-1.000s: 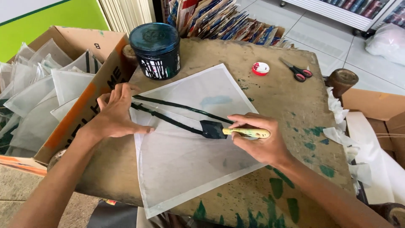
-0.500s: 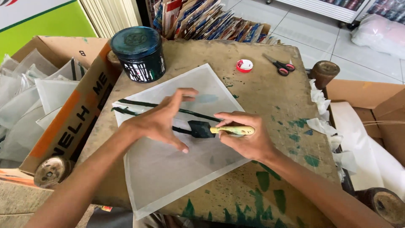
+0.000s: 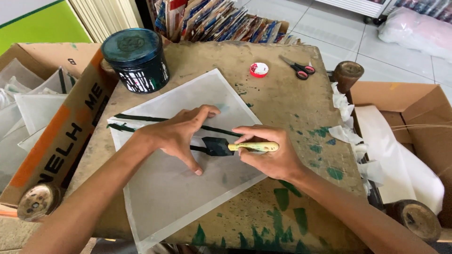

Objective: Painting decorative lines on a kite sail and assembling the bamboo frame.

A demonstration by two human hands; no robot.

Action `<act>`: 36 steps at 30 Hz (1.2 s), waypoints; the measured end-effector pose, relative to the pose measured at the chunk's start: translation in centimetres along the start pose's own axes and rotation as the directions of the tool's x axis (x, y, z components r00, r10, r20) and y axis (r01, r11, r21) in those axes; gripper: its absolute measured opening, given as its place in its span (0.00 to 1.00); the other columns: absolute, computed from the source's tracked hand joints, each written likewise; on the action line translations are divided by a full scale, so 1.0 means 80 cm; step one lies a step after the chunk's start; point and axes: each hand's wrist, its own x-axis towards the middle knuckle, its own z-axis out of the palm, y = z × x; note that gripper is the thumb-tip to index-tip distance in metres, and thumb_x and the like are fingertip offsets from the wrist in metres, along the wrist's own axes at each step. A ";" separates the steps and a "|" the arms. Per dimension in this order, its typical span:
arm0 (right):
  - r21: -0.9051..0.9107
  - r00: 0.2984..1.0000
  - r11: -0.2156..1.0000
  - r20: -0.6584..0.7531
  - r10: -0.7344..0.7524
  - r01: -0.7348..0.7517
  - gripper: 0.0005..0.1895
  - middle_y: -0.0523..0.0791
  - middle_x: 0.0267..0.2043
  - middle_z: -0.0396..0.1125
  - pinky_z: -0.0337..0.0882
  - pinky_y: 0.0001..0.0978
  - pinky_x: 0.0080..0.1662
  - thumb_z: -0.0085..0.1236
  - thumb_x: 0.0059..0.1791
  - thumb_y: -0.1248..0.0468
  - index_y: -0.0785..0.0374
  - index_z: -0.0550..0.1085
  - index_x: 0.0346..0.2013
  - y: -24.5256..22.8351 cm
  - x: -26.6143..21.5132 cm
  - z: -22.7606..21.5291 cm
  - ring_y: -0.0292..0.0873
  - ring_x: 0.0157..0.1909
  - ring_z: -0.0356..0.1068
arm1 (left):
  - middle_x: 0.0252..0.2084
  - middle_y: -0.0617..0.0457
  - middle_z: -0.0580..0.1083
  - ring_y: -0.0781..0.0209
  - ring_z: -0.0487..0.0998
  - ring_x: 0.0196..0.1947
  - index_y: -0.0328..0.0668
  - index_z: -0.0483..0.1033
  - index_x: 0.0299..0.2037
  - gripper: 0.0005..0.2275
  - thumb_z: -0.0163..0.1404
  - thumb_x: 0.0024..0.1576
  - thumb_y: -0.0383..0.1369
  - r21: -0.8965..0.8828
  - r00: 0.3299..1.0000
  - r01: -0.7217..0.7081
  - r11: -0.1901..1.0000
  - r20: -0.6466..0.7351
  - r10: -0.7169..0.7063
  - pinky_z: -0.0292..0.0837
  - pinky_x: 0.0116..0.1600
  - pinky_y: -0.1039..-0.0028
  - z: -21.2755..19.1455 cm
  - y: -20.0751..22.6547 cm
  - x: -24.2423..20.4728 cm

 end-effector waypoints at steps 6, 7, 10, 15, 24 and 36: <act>-0.008 1.000 1.000 -0.030 0.004 -0.004 0.23 0.57 0.31 0.77 0.77 0.35 0.31 0.62 0.36 0.80 0.72 0.80 0.47 -0.003 -0.018 -0.027 0.42 0.30 0.76 | 0.70 0.40 0.60 0.26 0.59 0.69 0.55 0.46 0.66 0.56 0.76 0.30 0.40 0.065 0.997 0.064 0.996 0.028 -0.066 0.64 0.64 0.34 0.001 0.007 0.004; -0.012 0.999 1.000 -0.035 0.006 -0.006 0.23 0.57 0.31 0.77 0.77 0.35 0.31 0.62 0.36 0.80 0.72 0.80 0.47 -0.004 -0.021 -0.032 0.42 0.30 0.76 | 0.70 0.40 0.60 0.26 0.59 0.69 0.55 0.46 0.66 0.56 0.76 0.30 0.40 0.066 0.998 0.058 0.996 0.031 -0.060 0.64 0.64 0.34 0.001 0.008 0.006; -0.006 0.999 1.000 -0.038 0.008 -0.008 0.24 0.58 0.32 0.77 0.77 0.36 0.31 0.63 0.35 0.79 0.73 0.79 0.47 -0.009 -0.030 -0.048 0.42 0.30 0.76 | 0.70 0.42 0.60 0.29 0.59 0.70 0.57 0.46 0.68 0.57 0.77 0.28 0.40 0.082 0.995 0.089 0.993 0.046 -0.093 0.65 0.65 0.35 0.000 0.012 0.009; -0.060 0.999 0.998 -0.049 -0.001 -0.002 0.26 0.56 0.32 0.78 0.77 0.35 0.34 0.64 0.35 0.80 0.73 0.79 0.48 -0.016 -0.049 -0.076 0.41 0.31 0.76 | 0.68 0.38 0.62 0.27 0.62 0.68 0.53 0.47 0.68 0.59 0.78 0.27 0.40 0.107 0.993 0.099 0.989 0.046 -0.104 0.68 0.63 0.37 -0.002 0.018 0.012; -0.085 1.000 0.996 -0.012 0.019 -0.020 0.28 0.58 0.32 0.78 0.80 0.41 0.36 0.64 0.35 0.80 0.75 0.77 0.51 -0.024 -0.065 -0.123 0.45 0.30 0.78 | 0.66 0.37 0.64 0.26 0.64 0.67 0.55 0.48 0.68 0.59 0.78 0.26 0.37 0.101 0.989 0.142 0.985 0.037 -0.146 0.69 0.62 0.37 -0.004 0.031 0.013; -0.062 1.000 0.998 0.007 0.017 -0.017 0.32 0.60 0.32 0.76 0.82 0.45 0.38 0.63 0.34 0.80 0.75 0.75 0.54 -0.033 -0.068 -0.157 0.47 0.31 0.78 | 0.65 0.39 0.66 0.32 0.65 0.68 0.56 0.48 0.69 0.61 0.80 0.24 0.36 0.123 0.988 0.150 0.981 0.027 -0.154 0.63 0.67 0.40 -0.002 0.029 0.017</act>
